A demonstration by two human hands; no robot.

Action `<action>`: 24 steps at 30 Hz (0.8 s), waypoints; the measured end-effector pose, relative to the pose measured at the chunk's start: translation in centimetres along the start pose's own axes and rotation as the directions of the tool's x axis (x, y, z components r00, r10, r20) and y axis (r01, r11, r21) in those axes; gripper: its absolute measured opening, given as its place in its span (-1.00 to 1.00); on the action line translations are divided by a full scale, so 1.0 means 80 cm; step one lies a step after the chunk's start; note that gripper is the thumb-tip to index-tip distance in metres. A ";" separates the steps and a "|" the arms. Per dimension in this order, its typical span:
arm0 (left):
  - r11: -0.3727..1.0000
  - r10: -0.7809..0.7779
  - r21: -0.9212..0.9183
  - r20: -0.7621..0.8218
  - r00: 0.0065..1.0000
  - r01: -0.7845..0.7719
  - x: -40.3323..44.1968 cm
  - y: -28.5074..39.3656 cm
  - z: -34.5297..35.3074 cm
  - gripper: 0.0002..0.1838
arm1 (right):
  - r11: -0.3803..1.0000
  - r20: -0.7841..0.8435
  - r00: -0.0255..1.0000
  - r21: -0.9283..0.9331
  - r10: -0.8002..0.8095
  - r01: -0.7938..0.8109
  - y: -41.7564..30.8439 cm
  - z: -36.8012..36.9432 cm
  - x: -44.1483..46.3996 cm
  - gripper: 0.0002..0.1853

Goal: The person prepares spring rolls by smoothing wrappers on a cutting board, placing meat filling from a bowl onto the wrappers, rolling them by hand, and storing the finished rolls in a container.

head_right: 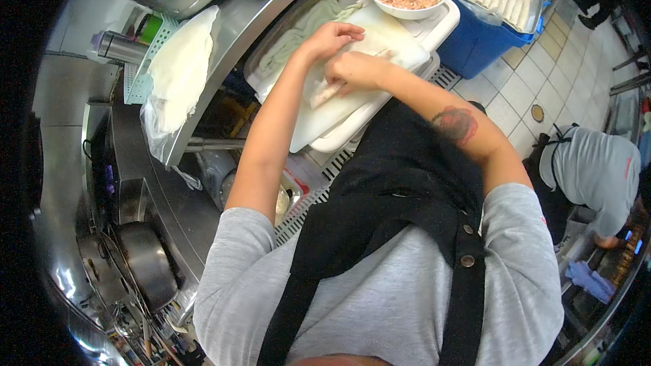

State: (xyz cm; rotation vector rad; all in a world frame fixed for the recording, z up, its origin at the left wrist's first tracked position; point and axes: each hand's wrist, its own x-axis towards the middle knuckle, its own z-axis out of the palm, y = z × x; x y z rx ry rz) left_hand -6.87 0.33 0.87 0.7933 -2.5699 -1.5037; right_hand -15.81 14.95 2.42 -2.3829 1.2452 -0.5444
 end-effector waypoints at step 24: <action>0.998 0.040 -0.041 0.009 0.999 -0.039 -0.001 -0.002 0.000 -0.58 | 0.997 -0.012 0.998 0.038 0.065 -0.065 -0.024 0.036 0.025 -0.71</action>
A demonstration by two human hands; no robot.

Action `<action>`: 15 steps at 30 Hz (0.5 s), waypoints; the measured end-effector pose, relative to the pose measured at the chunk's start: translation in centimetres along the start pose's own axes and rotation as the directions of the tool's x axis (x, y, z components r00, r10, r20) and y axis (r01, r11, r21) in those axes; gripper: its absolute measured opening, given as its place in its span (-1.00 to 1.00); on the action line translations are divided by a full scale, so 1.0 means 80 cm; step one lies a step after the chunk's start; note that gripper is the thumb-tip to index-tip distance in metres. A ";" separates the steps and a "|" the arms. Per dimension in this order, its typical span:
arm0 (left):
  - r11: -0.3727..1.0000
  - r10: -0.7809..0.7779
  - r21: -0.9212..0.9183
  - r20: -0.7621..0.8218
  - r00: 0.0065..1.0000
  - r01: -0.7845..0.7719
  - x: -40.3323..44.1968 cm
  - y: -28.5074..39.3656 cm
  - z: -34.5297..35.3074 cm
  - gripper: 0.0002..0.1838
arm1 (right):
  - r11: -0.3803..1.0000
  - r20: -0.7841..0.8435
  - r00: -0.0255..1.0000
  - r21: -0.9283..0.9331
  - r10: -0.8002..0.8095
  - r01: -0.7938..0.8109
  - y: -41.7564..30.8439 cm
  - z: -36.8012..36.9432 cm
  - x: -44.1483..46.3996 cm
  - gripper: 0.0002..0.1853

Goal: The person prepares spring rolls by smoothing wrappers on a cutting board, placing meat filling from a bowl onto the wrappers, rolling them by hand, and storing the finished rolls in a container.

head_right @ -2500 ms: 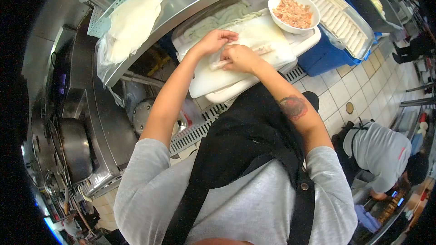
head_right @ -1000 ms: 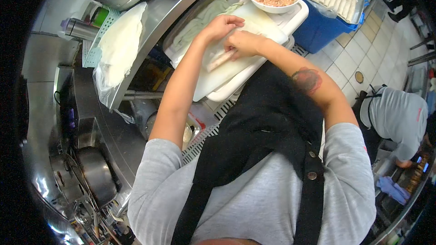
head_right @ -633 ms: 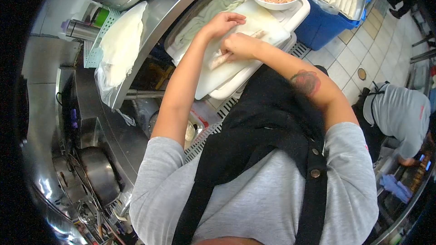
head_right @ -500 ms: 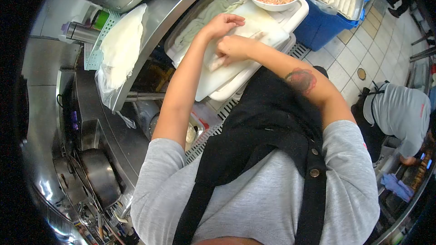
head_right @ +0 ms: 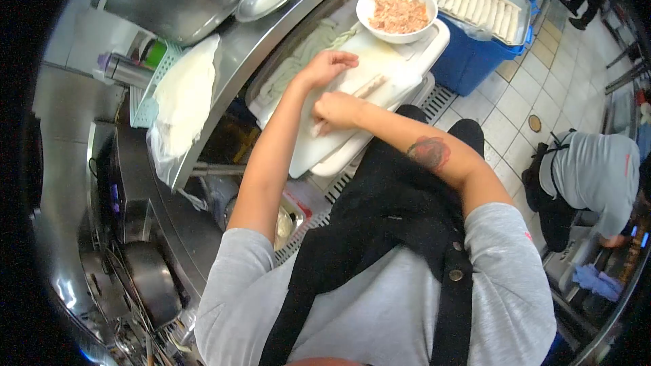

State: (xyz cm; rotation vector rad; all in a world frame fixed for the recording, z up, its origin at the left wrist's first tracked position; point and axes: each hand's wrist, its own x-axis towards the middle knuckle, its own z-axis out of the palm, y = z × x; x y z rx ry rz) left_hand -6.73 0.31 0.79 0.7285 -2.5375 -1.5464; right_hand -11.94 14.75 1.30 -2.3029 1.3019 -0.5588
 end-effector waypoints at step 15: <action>0.883 0.368 0.453 -0.510 0.777 -0.121 -0.131 0.021 0.029 -0.69 | 0.994 -0.205 0.979 -0.111 -0.009 -0.014 0.056 -0.047 -0.061 -0.63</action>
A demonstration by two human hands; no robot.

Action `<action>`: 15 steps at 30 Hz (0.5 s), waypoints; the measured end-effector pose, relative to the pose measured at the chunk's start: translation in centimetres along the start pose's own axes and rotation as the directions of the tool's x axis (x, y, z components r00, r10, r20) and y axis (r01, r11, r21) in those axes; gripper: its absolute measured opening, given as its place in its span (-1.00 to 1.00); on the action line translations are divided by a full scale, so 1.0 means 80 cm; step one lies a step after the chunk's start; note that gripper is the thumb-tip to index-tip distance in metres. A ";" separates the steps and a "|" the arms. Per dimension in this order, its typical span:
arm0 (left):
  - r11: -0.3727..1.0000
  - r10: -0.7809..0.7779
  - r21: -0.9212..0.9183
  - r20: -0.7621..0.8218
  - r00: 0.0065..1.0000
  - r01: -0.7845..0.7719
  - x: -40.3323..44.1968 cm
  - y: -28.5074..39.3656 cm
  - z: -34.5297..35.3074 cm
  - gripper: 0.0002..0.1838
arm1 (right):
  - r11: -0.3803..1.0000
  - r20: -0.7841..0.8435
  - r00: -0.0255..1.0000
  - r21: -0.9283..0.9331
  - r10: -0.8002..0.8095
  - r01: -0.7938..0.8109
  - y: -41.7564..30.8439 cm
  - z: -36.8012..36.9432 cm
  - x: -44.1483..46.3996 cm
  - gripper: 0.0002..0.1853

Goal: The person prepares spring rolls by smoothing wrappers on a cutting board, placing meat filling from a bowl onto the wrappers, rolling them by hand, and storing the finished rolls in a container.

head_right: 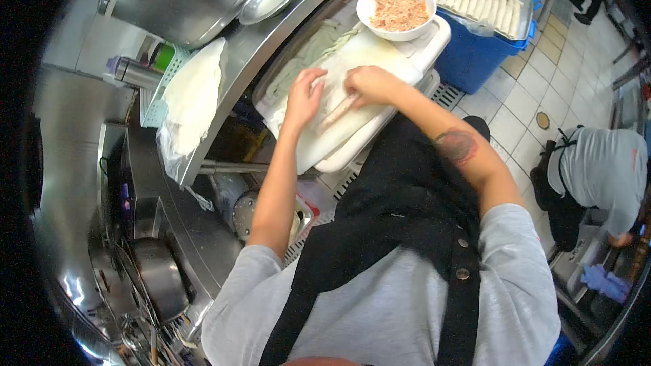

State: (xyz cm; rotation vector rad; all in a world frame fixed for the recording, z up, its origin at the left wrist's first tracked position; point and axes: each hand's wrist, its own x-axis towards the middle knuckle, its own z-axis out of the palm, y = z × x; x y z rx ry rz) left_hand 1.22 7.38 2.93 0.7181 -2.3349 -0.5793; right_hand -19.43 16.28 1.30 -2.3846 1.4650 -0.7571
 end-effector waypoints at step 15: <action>0.930 -0.218 0.313 0.054 0.974 0.191 -0.076 0.070 0.035 -0.75 | 0.998 0.163 0.985 -0.034 0.052 -0.047 -0.028 0.002 0.019 -0.68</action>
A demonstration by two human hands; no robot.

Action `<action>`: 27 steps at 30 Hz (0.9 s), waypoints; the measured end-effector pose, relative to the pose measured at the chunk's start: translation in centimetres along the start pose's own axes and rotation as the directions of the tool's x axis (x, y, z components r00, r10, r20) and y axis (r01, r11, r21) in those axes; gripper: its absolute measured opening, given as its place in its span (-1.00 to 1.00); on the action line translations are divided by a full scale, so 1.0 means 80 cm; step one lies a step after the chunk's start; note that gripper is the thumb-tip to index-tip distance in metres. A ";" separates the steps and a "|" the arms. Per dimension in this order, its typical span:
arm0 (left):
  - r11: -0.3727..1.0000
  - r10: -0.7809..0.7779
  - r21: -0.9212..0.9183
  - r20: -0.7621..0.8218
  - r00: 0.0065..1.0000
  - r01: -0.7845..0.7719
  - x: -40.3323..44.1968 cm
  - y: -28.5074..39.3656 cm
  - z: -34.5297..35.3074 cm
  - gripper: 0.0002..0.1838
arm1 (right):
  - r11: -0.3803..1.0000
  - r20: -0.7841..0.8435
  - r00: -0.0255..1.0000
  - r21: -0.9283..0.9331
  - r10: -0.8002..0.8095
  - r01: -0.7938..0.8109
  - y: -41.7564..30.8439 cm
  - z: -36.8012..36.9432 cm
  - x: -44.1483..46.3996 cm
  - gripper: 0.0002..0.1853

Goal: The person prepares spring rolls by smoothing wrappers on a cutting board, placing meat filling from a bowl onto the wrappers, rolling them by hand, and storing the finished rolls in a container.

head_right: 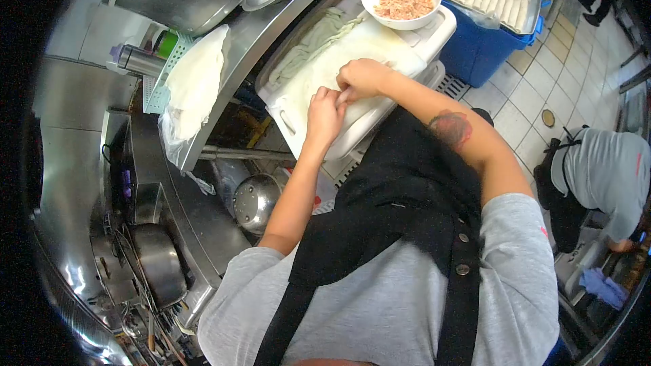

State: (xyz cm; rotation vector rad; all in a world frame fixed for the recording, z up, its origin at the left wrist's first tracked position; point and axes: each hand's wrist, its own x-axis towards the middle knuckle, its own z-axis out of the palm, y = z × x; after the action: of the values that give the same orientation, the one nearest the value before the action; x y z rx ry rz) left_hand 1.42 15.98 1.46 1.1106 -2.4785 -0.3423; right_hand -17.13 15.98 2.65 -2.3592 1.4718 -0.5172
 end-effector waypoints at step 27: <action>0.940 -0.081 -0.285 0.355 0.931 0.190 0.038 -0.064 -0.051 -0.77 | 0.967 0.151 0.986 0.229 0.074 -0.108 0.093 -0.066 -0.015 -0.76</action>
State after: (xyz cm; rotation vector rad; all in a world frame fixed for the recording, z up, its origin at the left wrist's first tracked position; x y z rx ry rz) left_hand 4.83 10.11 3.92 1.1674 -2.5091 -1.0127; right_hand -25.93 13.56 3.88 -2.0888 1.3659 -0.4635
